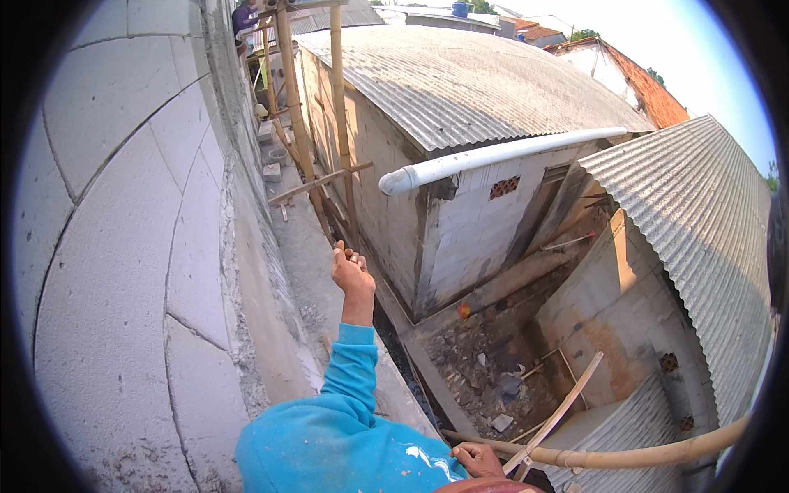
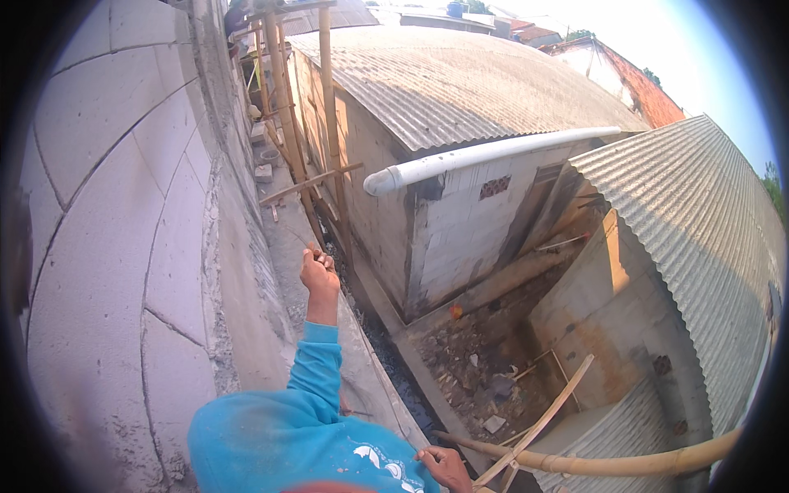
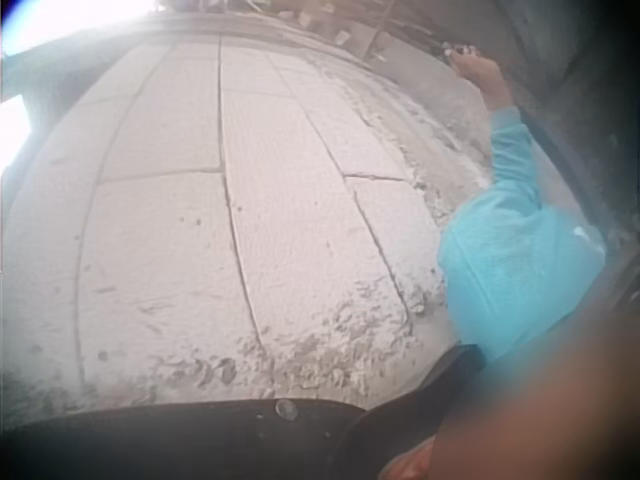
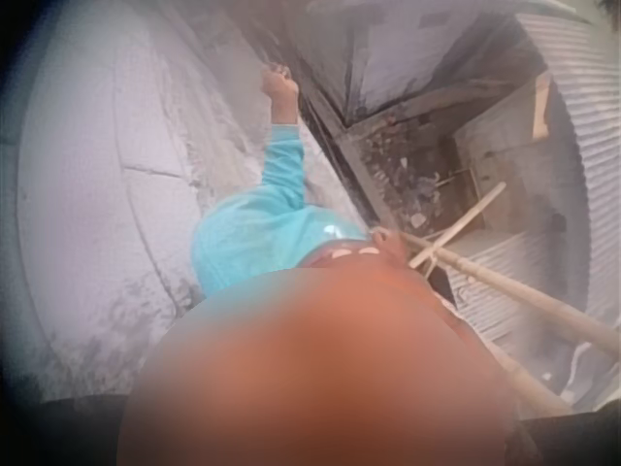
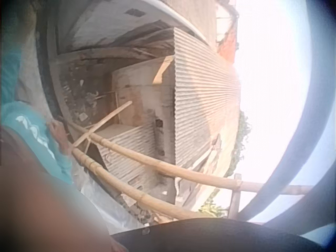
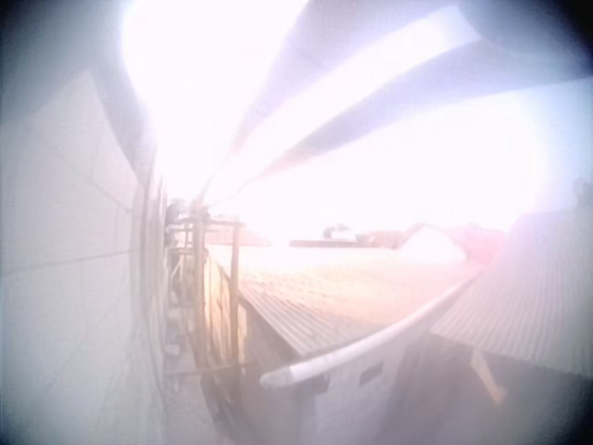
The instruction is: The person uses pliers to cut wire and then ties bamboo poles together to assemble a scaffolding structure on a rooftop.
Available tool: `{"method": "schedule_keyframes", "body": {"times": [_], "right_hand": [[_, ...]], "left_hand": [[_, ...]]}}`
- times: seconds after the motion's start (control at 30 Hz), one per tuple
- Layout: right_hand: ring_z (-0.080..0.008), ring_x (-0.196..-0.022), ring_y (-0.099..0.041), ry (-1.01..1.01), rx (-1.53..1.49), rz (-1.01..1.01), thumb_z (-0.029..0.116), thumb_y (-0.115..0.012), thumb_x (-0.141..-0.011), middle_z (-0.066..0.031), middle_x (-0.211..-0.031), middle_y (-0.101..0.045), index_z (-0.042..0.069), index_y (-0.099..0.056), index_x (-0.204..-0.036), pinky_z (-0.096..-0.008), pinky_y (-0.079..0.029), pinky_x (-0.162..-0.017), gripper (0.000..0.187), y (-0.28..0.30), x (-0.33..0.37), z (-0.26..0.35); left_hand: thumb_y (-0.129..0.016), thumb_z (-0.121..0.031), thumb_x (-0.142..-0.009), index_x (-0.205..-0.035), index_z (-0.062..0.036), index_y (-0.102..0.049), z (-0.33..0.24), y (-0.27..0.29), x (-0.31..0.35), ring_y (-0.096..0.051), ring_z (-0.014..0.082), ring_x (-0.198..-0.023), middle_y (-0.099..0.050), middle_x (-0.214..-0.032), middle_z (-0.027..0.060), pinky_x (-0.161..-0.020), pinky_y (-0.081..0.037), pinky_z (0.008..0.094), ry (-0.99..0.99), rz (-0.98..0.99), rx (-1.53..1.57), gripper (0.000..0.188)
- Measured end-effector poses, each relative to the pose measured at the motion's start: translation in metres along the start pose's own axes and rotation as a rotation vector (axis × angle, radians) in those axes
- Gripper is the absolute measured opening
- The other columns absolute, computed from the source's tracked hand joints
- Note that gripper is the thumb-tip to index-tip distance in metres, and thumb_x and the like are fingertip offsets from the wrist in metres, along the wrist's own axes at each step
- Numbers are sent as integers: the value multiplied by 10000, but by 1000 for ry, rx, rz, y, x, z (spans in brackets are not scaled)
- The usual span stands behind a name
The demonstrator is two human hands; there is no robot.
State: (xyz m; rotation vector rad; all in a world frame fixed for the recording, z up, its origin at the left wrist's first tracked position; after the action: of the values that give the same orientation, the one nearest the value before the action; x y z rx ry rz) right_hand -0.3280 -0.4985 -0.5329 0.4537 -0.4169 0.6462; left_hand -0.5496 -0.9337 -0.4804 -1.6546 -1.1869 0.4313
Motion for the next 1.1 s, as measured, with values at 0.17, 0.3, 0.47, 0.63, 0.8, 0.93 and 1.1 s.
{"method": "schedule_keyframes", "body": {"times": [0.17,0.3,0.47,0.63,0.8,0.93,1.1], "right_hand": [[-57,-547,-397,187,-628,94,319,-641,-978,24,-611,-499,-44,-696,-917,-251,-286,-520,372,20,27,-4],[-173,-586,-612,230,-582,-472,143,-613,-924,-115,-681,-655,17,-700,-913,-333,-467,-586,154,38,22,-6],[-251,-578,-634,173,32,-837,121,-607,-911,-116,-675,-657,23,-699,-907,-376,-474,-598,134,32,3,-4],[-359,-670,-659,61,423,-465,141,-634,-859,-141,-700,-674,40,-715,-913,-456,-494,-655,141,9,5,-7],[-33,-529,-399,41,-352,149,303,-673,-948,42,-635,-556,-15,-728,-886,-245,-271,-482,328,17,33,-9],[-31,-520,-390,266,-787,-151,233,-712,-929,49,-621,-514,-36,-684,-947,-218,-266,-468,272,28,42,-1],[-79,-542,-506,228,-390,-769,173,-650,-942,-5,-669,-583,-13,-695,-935,-251,-370,-514,191,24,28,11]], "left_hand": [[-477,-221,-1051,-1201,-53,-605,-11,4,-9,-381,70,-555,-480,-729,-26,-461,-331,233,12,80,-78,259],[-483,-215,-1051,-1168,-46,-601,-11,4,0,-373,67,-540,-472,-699,-21,-448,-316,217,248,141,-18,237],[-484,-203,-1051,-1115,-37,-583,-8,-3,15,-367,69,-531,-475,-686,-8,-434,-307,206,492,110,31,203],[-478,-200,-1052,-1119,-33,-582,-11,-12,13,-339,62,-505,-465,-670,-10,-415,-276,207,445,147,21,207],[-468,-201,-1056,-1130,-27,-595,-20,-4,-11,-325,58,-493,-435,-642,-14,-394,-257,211,434,137,-3,228],[-451,-196,-1058,-1152,-13,-601,-13,7,-21,-475,89,-553,-562,-735,17,-464,-414,208,446,123,-25,255],[-419,-240,-1063,-1192,-1,-587,-5,9,-15,-644,167,-711,-685,-975,103,-624,-572,269,238,7,-122,320]]}}
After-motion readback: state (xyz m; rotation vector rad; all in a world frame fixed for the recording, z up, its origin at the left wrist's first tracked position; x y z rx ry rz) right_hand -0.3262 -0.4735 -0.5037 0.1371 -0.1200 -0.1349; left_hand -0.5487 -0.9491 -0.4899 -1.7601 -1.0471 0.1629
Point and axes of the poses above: each hand's wrist, its own x-axis away from the middle knuckle, its own y-axis out of the back of the hand, z = x × y, the point moved 1 cm from there along -x, towards the middle knuckle
